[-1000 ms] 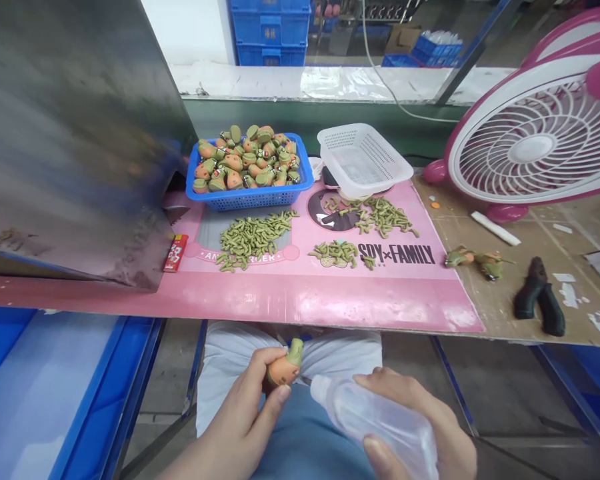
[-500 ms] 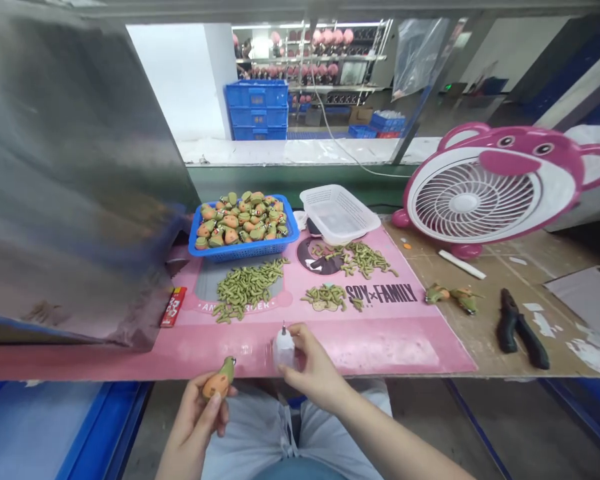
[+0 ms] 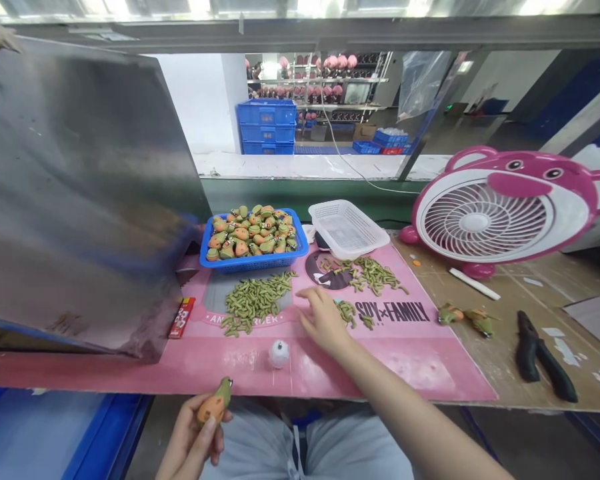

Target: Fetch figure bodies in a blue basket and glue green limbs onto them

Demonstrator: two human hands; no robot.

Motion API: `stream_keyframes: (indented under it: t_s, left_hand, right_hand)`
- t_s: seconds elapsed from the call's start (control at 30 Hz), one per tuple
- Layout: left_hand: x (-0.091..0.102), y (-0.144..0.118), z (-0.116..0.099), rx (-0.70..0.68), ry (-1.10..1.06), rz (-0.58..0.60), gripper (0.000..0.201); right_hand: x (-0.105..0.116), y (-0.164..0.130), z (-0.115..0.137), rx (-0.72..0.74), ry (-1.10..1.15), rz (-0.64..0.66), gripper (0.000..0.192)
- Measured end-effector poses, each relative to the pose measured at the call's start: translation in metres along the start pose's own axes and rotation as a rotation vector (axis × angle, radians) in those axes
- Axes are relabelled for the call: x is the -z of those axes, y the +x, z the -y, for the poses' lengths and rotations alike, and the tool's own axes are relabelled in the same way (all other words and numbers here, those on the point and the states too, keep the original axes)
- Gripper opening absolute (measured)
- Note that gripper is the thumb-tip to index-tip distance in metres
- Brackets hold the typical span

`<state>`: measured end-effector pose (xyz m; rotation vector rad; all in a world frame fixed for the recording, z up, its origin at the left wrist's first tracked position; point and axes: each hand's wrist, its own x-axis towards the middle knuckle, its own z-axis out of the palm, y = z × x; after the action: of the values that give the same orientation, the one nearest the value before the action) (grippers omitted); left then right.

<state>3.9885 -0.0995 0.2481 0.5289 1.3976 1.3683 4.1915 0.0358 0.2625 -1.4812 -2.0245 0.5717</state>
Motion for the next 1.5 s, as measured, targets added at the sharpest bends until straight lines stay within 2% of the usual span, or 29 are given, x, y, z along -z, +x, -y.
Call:
stream_keyframes:
  t_s: [0.17,0.23,0.33,0.47,0.6,0.63,0.67,0.77,0.83,1.0,1.2,1.5]
  left_hand:
    - [-0.008,-0.006,-0.004,-0.041,-0.012,0.057,0.045]
    - [-0.007,-0.007,-0.004,-0.056,-0.004,0.070,0.044]
    - [-0.003,-0.009,-0.006,-0.052,-0.006,0.082,0.043]
    - [-0.003,-0.021,-0.013,-0.019,-0.032,0.154,0.037]
    - [-0.011,-0.041,-0.024,0.144,-0.069,0.288,0.040]
    - [-0.013,-0.045,-0.025,0.198,-0.075,0.320,0.041]
    - [-0.016,-0.048,-0.026,0.248,-0.078,0.353,0.041]
    - [-0.021,-0.050,-0.025,0.360,-0.078,0.514,0.039]
    - [-0.025,-0.048,-0.024,0.397,-0.080,0.620,0.038]
    - [-0.033,-0.047,-0.024,0.452,-0.113,0.688,0.036]
    - [-0.035,-0.050,-0.024,0.488,-0.142,0.729,0.033]
    - [-0.041,-0.050,-0.024,0.510,-0.084,0.689,0.038]
  right_hand:
    - [-0.025,0.047,-0.005,-0.017,-0.184,0.058,0.008]
    - [-0.029,0.053,-0.006,-0.020,-0.213,0.055,0.004]
    - [-0.023,0.053,-0.009,-0.022,-0.203,0.022,0.007]
    - [-0.001,0.030,-0.003,-0.052,-0.079,-0.036,0.005]
    - [0.031,-0.026,0.028,-0.073,0.134,-0.024,0.010]
    - [0.039,-0.041,0.038,-0.075,0.220,0.008,0.011]
    - [0.047,-0.056,0.049,-0.109,0.413,0.069,0.011]
    - [0.061,-0.087,0.072,-0.310,0.851,0.284,0.015]
    - [0.061,-0.098,0.079,-0.438,1.006,0.356,0.019]
    - [0.050,-0.106,0.077,-0.616,1.240,0.411,0.026]
    - [0.048,-0.108,0.076,-0.643,1.287,0.431,0.027]
    - [0.045,-0.110,0.076,-0.668,1.263,0.420,0.029]
